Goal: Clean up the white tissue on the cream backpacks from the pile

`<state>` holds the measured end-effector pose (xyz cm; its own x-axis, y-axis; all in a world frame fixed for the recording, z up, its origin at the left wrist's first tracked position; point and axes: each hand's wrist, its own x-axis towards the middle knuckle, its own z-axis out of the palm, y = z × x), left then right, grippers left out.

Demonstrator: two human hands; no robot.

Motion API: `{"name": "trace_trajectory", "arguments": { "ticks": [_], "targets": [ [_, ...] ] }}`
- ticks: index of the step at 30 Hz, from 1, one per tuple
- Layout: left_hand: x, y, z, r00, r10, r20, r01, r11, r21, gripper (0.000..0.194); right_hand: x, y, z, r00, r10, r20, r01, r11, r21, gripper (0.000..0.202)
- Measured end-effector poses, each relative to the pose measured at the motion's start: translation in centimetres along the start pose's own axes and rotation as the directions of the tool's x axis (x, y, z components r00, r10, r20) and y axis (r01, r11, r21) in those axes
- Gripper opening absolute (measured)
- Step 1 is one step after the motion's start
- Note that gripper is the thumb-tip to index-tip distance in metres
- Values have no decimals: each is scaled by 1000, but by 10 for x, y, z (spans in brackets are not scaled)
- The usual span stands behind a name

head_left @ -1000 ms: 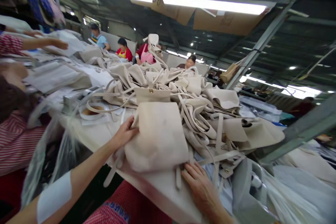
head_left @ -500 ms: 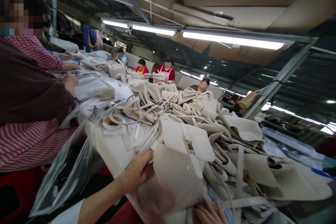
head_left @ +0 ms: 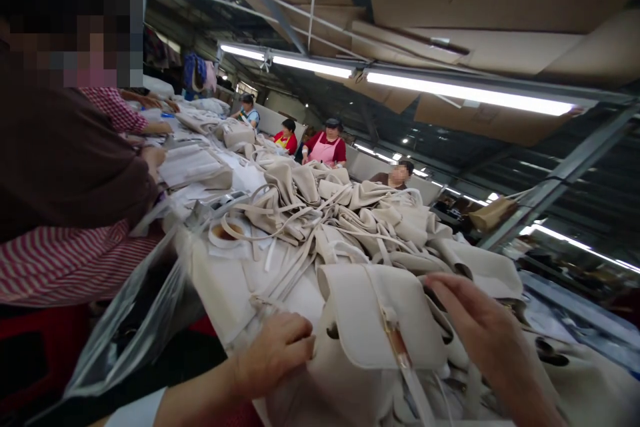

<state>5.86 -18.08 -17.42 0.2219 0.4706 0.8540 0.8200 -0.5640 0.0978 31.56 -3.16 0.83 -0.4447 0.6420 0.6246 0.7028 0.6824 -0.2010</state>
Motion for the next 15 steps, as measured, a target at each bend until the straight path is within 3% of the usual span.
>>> {"name": "trace_trajectory", "arguments": {
  "ticks": [1,3,6,7,8,9,12,15],
  "targets": [
    [0,3,1,1000,23,4,-23,999,26,25,24,-21,1,995,-74,72,70,995,65,37],
    [-1,8,5,998,58,16,-59,994,90,18,62,-61,18,936,-234,263,203,969,140,46],
    [-4,11,10,994,85,67,-94,984,154,7,91,-97,56,735,-342,585,280,939,198,43],
    [-5,9,11,993,80,83,-93,983,159,5,95,-102,67,688,-343,639,283,938,198,33],
    [-5,5,11,993,68,99,-82,986,148,5,99,-104,74,679,-341,650,283,939,196,25],
    [-4,-1,10,994,42,104,-55,991,126,6,102,-104,77,712,-339,615,277,940,197,23],
    [12,-32,-5,991,-125,48,125,992,-4,12,115,-102,64,901,-275,335,205,951,230,34],
    [46,-75,-34,956,-290,-52,275,941,-198,18,130,-116,29,973,-190,132,151,954,261,37]
  ]
}}
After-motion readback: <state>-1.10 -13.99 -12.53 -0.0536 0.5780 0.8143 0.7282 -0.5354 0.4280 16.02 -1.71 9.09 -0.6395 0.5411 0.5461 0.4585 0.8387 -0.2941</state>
